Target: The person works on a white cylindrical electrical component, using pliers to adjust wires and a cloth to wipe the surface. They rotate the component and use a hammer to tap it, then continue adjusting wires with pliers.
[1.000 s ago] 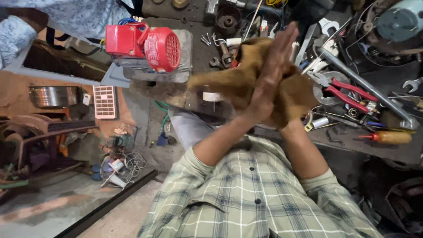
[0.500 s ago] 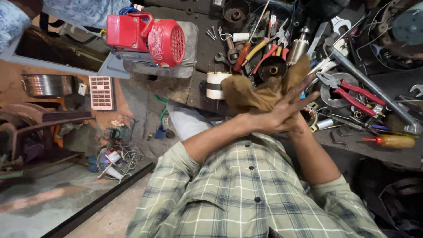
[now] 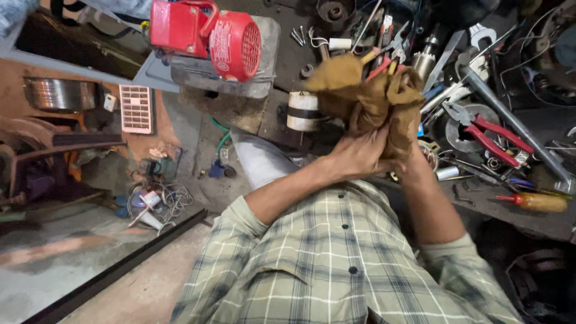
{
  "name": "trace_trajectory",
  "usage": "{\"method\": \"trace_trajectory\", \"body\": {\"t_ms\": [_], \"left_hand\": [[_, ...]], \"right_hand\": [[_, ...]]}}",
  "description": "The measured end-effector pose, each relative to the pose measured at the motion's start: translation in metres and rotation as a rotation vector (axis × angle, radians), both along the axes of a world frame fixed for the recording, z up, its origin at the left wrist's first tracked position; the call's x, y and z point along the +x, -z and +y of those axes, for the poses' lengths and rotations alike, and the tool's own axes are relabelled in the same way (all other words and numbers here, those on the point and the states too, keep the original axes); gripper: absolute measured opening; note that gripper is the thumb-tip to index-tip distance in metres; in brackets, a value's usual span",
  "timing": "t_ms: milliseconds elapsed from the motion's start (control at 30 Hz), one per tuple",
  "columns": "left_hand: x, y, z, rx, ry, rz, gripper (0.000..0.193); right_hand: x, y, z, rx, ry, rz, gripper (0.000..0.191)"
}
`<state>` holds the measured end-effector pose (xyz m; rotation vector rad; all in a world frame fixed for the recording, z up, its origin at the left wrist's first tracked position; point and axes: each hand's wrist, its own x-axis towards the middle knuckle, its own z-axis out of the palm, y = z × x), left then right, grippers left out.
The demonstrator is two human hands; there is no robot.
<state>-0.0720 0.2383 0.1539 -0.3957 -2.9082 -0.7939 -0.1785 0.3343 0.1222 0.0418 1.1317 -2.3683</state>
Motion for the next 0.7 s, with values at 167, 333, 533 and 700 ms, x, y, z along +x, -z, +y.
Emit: {"method": "trace_trajectory", "body": {"t_ms": [167, 333, 533, 700], "left_hand": [[0.003, -0.014, -0.023, -0.029, 0.211, -0.066, 0.096], [-0.020, -0.036, -0.073, -0.244, 0.027, 0.505, 0.083], [-0.042, -0.049, -0.111, -0.090, 0.231, 0.585, 0.039], [-0.040, -0.048, -0.102, 0.110, 0.109, 0.504, 0.022]], "right_hand": [[-0.007, -0.058, 0.002, -0.378, -0.321, -0.356, 0.052], [0.015, -0.083, 0.007, -0.139, -0.009, 0.343, 0.057], [0.036, -0.016, 0.007, 0.377, -0.616, 0.494, 0.063], [0.051, 0.006, 0.021, 0.246, -0.565, 0.381, 0.067]]}}
